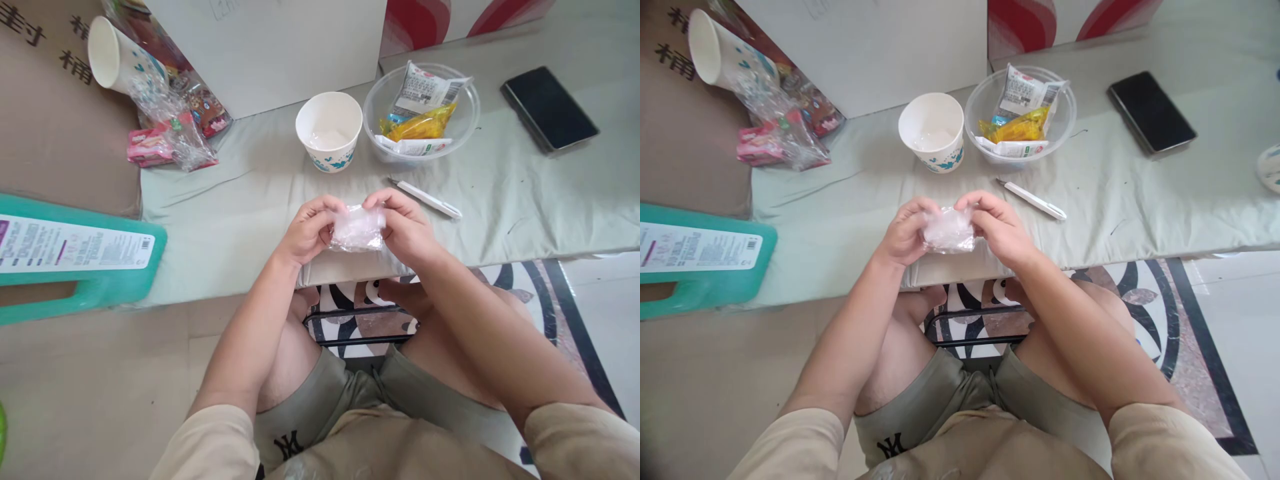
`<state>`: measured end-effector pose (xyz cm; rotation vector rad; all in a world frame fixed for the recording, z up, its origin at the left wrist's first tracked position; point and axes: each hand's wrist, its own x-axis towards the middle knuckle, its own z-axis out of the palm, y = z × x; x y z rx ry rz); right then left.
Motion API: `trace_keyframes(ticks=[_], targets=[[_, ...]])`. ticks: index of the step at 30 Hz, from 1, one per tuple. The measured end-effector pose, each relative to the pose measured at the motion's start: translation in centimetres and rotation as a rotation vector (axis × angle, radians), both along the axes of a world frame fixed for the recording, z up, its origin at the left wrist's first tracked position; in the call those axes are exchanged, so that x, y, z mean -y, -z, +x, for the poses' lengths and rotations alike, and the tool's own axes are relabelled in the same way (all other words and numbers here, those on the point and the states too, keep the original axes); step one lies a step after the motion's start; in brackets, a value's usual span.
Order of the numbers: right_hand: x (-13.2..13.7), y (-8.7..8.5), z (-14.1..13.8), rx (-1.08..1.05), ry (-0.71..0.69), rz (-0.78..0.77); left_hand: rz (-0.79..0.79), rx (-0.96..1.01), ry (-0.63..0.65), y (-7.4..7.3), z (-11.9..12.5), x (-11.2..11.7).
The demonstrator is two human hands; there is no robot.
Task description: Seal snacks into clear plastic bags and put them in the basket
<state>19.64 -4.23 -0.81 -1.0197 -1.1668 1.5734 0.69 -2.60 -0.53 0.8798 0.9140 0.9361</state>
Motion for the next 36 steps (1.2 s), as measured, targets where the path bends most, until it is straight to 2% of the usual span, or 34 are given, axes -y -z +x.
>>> trace_keyframes(ticks=[2, 6, 8, 12, 16, 18, 20, 22, 24, 27, 29, 30, 32, 34, 36], targets=[[-0.1, -0.3, 0.0, 0.051, 0.029, 0.014, -0.012, -0.005, 0.044, -0.3, -0.2, -0.3], [0.1, -1.0, -0.2, 0.395, 0.046, 0.163, 0.049, -0.16, 0.061, -0.3, -0.2, -0.4], [0.2, -1.1, -0.4, 0.502, 0.058, 0.23, 0.072, -0.182, 0.046, -0.2, 0.0, 0.0], [0.2, -1.0, -0.1, 0.42, 0.076, 0.252, -0.008, -0.13, 0.034, 0.0, 0.6, 0.7], [0.2, -1.1, 0.9, 0.368, 0.092, 0.247, 0.007, -0.219, 0.022, 0.4, 0.2, 0.7], [0.2, -1.2, 1.5, 0.378, 0.102, 0.217, 0.084, -0.284, -0.078, 0.3, -0.4, 0.4], [0.1, -1.2, 1.9, 0.399, 0.102, 0.166, 0.217, -0.345, -0.279, -0.5, -0.8, -0.3], [0.0, -1.3, 2.2, 0.42, 0.086, 0.125, 0.395, -0.438, -0.48, -2.2, -0.9, -1.2], [0.0, -1.5, 2.2, 0.439, 0.042, 0.106, 0.554, -0.622, -0.549, -4.9, -0.6, -2.8], [0.1, -1.8, 2.0, 0.462, -0.049, 0.099, 0.618, -0.9, -0.374, -8.9, 0.6, -6.6], [0.2, -1.9, 1.8, 0.466, -0.092, 0.101, 0.606, -1.088, -0.235, -10.2, 1.5, -9.9], [0.2, -1.8, 1.7, 0.466, -0.106, 0.104, 0.596, -1.199, -0.177, -10.3, 1.9, -11.5], [0.2, -1.8, 1.6, 0.468, -0.118, 0.114, 0.581, -1.405, -0.013, -9.5, 2.6, -14.4], [0.2, -1.8, 1.6, 0.473, -0.116, 0.124, 0.483, -1.575, 0.207, -7.9, 3.0, -16.6], [0.1, -1.8, 1.6, 0.478, -0.11, 0.126, 0.45, -1.634, 0.335, -6.2, 3.3, -18.2]])
